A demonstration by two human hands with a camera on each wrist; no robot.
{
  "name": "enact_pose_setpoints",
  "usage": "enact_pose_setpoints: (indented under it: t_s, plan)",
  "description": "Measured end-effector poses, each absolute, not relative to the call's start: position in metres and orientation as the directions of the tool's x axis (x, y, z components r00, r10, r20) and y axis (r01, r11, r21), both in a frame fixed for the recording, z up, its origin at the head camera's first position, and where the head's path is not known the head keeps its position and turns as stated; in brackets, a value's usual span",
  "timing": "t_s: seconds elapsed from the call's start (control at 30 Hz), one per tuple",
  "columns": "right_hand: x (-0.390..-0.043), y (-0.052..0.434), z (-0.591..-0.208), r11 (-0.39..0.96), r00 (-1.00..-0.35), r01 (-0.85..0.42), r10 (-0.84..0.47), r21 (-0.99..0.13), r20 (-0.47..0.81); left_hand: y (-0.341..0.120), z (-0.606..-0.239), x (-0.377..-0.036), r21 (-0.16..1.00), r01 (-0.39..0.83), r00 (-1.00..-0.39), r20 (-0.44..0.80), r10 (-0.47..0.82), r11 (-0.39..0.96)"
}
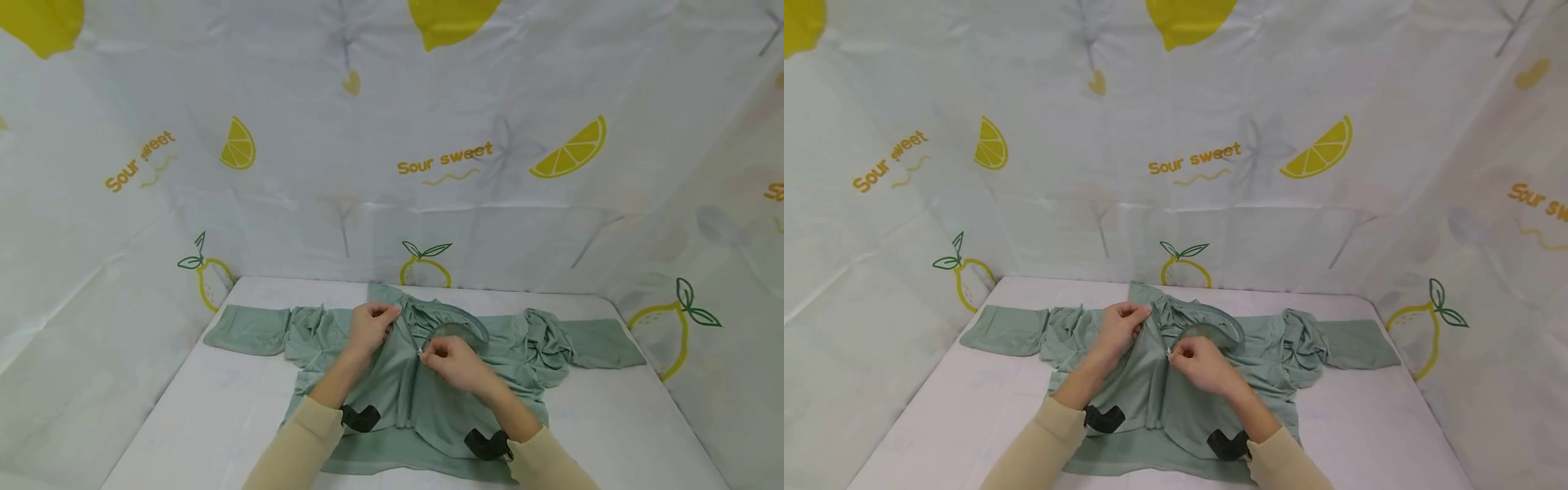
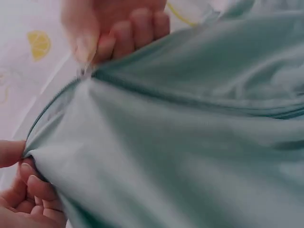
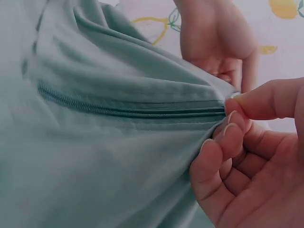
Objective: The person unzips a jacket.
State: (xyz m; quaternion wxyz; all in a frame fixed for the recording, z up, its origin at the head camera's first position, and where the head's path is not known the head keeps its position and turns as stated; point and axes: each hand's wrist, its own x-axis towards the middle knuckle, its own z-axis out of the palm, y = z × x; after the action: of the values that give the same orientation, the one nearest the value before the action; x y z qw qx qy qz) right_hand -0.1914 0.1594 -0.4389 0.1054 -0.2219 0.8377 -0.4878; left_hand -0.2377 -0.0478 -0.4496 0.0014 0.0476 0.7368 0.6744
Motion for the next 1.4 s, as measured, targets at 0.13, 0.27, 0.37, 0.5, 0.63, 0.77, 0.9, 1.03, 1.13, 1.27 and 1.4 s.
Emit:
enact_pose_setpoints:
  t_s: [0.13, 0.27, 0.37, 0.5, 0.63, 0.77, 0.9, 1.03, 1.13, 1.27, 1.4]
  plan:
    - [-0.189, 0.163, -0.438, 0.402, -0.878, -0.265, -0.476, -0.876, 0.047, -0.058, -0.452, -0.239, 0.985, 0.050, -0.998, 0.044, 0.040, 0.162]
    - [-0.189, 0.165, -0.433, 0.365, -0.879, -0.242, -0.476, -0.899, 0.044, -0.062, -0.453, -0.232, 0.965, 0.117, -0.991, 0.100, 0.085, 0.234]
    - [-0.188, 0.167, -0.430, 0.355, -0.886, -0.200, -0.464, -0.913, 0.014, -0.060, -0.450, -0.223, 0.950, 0.174, -0.970, 0.120, 0.212, 0.259]
    - [-0.189, 0.168, -0.429, 0.354, -0.892, -0.185, -0.452, -0.917, 0.005, -0.051, -0.448, -0.217, 0.964, 0.151, -0.917, 0.055, 0.394, 0.218]
    - [-0.188, 0.167, -0.430, 0.346, -0.878, -0.231, -0.477, -0.909, 0.041, -0.047, -0.449, -0.218, 0.982, 0.082, -0.936, 0.018, 0.352, 0.168]
    - [-0.184, 0.167, -0.435, 0.361, -0.854, -0.250, -0.520, -0.898, 0.029, -0.054, -0.450, -0.223, 0.985, 0.074, -0.981, 0.044, 0.189, 0.157]
    - [-0.182, 0.170, -0.437, 0.368, -0.854, -0.237, -0.521, -0.899, 0.012, -0.064, -0.451, -0.227, 0.979, 0.086, -0.991, 0.066, 0.113, 0.185]
    - [-0.182, 0.171, -0.435, 0.347, -0.869, -0.212, -0.494, -0.914, 0.014, -0.067, -0.451, -0.222, 0.947, 0.155, -0.983, 0.120, 0.139, 0.282]
    - [-0.183, 0.172, -0.432, 0.339, -0.880, -0.194, -0.476, -0.921, 0.010, -0.064, -0.450, -0.216, 0.927, 0.217, -0.960, 0.147, 0.237, 0.305]
    - [-0.184, 0.171, -0.430, 0.346, -0.885, -0.191, -0.466, -0.918, 0.009, -0.056, -0.451, -0.212, 0.959, 0.187, -0.913, 0.088, 0.399, 0.215]
    - [-0.183, 0.169, -0.431, 0.345, -0.866, -0.230, -0.499, -0.910, 0.029, -0.051, -0.452, -0.212, 0.992, 0.071, -0.920, 0.024, 0.392, 0.106]
